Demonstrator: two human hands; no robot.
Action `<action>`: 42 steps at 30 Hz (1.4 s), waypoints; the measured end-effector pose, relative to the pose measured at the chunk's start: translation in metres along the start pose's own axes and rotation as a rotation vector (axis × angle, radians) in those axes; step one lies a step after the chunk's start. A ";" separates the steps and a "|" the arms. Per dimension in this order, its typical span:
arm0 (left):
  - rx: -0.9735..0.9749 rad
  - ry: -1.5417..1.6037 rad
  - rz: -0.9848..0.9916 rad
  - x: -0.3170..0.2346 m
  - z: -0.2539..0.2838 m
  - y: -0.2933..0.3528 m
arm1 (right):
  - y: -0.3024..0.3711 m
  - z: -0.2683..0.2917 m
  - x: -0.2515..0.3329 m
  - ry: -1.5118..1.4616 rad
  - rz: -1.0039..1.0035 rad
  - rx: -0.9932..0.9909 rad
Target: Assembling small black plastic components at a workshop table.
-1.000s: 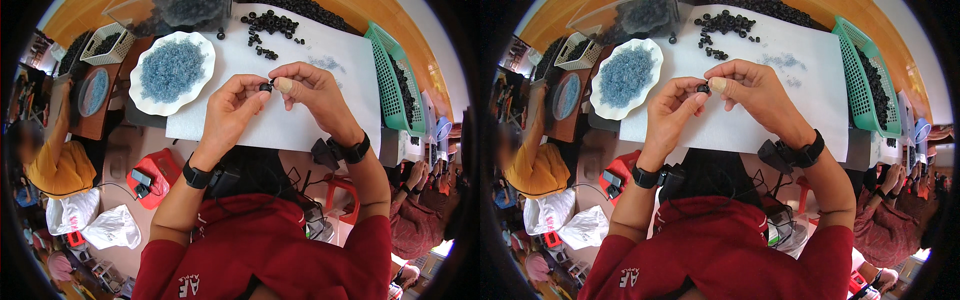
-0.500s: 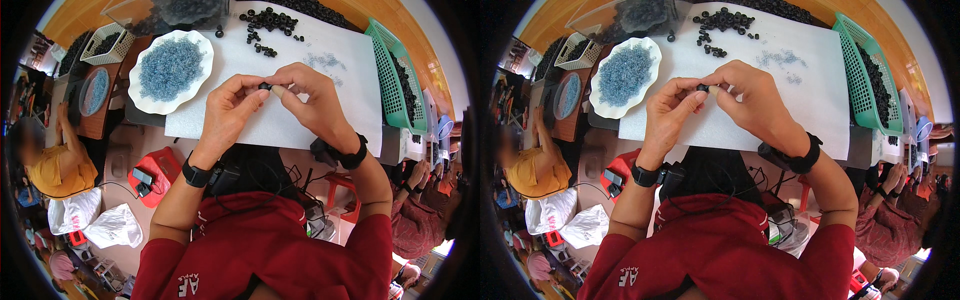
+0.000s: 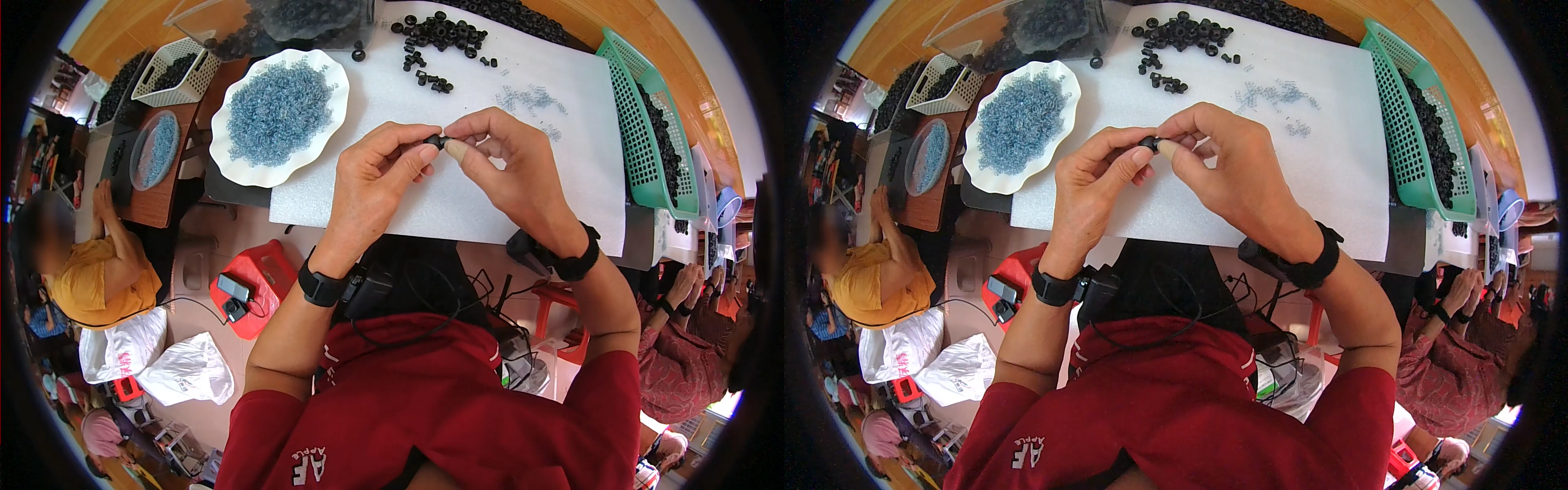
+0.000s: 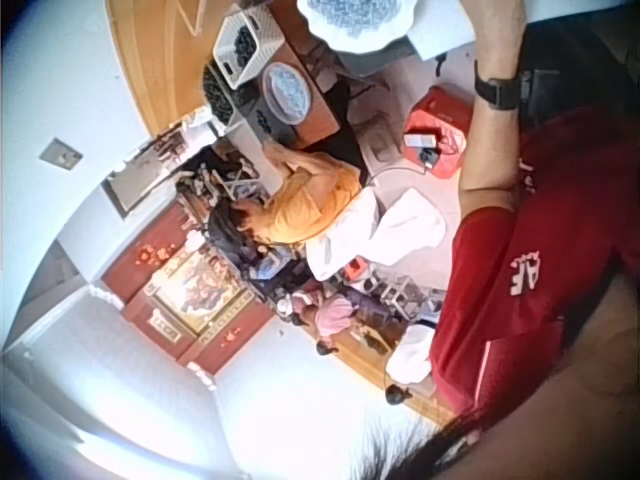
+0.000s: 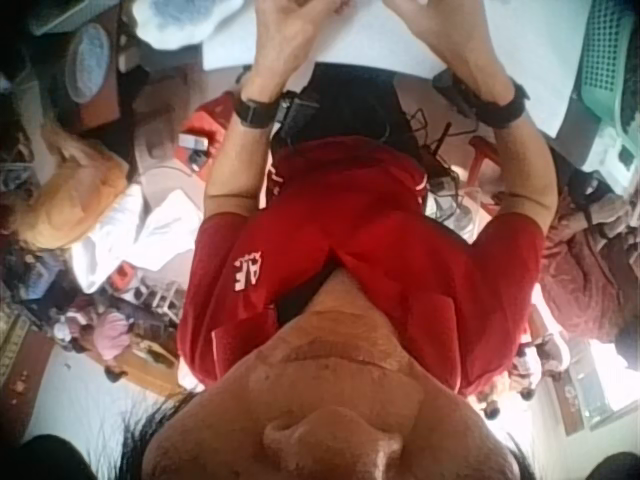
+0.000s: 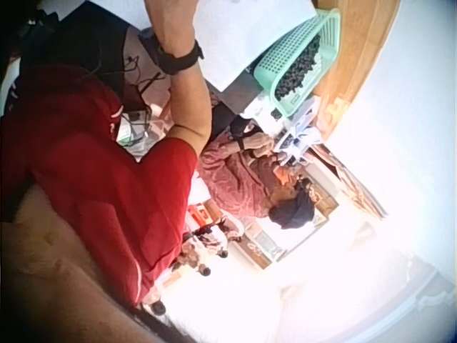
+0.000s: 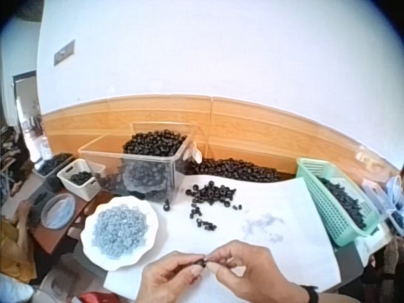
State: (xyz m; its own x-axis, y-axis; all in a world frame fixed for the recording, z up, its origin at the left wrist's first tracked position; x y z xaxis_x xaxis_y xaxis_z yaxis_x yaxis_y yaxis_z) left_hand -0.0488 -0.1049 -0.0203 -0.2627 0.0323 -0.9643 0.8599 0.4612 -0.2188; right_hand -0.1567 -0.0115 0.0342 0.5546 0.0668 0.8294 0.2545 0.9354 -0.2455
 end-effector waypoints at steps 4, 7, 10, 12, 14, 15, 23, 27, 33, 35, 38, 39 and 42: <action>0.006 0.009 -0.013 -0.001 -0.001 0.000 | 0.000 0.000 -0.001 -0.030 0.054 0.010; 0.007 -0.001 -0.005 -0.002 -0.001 0.000 | 0.001 0.000 -0.004 -0.037 0.032 0.021; 0.001 0.018 0.012 -0.001 0.000 0.000 | 0.000 -0.001 -0.005 -0.147 -0.064 0.044; 0.006 0.030 0.012 -0.001 -0.001 0.000 | 0.000 -0.001 -0.007 -0.158 -0.055 0.039; 0.008 0.028 0.008 -0.001 -0.001 0.000 | 0.000 -0.001 -0.009 -0.170 -0.046 0.034; 0.010 0.025 0.004 -0.001 -0.001 0.000 | -0.001 -0.001 -0.011 -0.163 -0.063 0.045; 0.018 0.004 -0.003 -0.001 -0.002 -0.002 | -0.001 -0.004 -0.005 -0.008 0.022 0.022; 0.021 -0.042 -0.007 -0.001 -0.003 -0.001 | -0.002 -0.005 -0.006 -0.101 -0.095 0.044; 0.013 -0.046 0.045 0.001 -0.004 0.001 | 0.001 -0.008 -0.019 -0.269 -0.185 0.078; 0.022 -0.052 0.041 0.002 -0.005 0.001 | 0.001 -0.006 -0.018 -0.308 -0.175 0.071; 0.033 -0.101 0.017 0.001 -0.007 0.002 | 0.001 -0.006 -0.018 -0.335 -0.199 0.099; 0.035 -0.144 -0.005 -0.001 -0.008 0.002 | 0.001 -0.006 -0.020 -0.335 -0.218 0.118; -0.016 -0.051 -0.005 0.002 -0.006 0.002 | 0.000 -0.004 -0.020 -0.374 -0.243 0.134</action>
State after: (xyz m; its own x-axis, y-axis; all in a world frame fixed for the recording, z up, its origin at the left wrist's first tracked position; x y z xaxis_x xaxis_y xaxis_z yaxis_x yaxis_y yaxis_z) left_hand -0.0503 -0.0985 -0.0220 -0.2439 -0.0145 -0.9697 0.8513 0.4758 -0.2212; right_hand -0.1645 -0.0139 0.0153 0.1611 -0.0626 0.9849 0.2232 0.9744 0.0255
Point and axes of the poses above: each hand's wrist, its own y-axis away from the middle knuckle, its own z-axis out of the back of the hand, x = y × z, the point moved 8 cm from there along -y, towards the middle knuckle, and after that the axes turned 11 degrees about x, right-handed, at the moved point
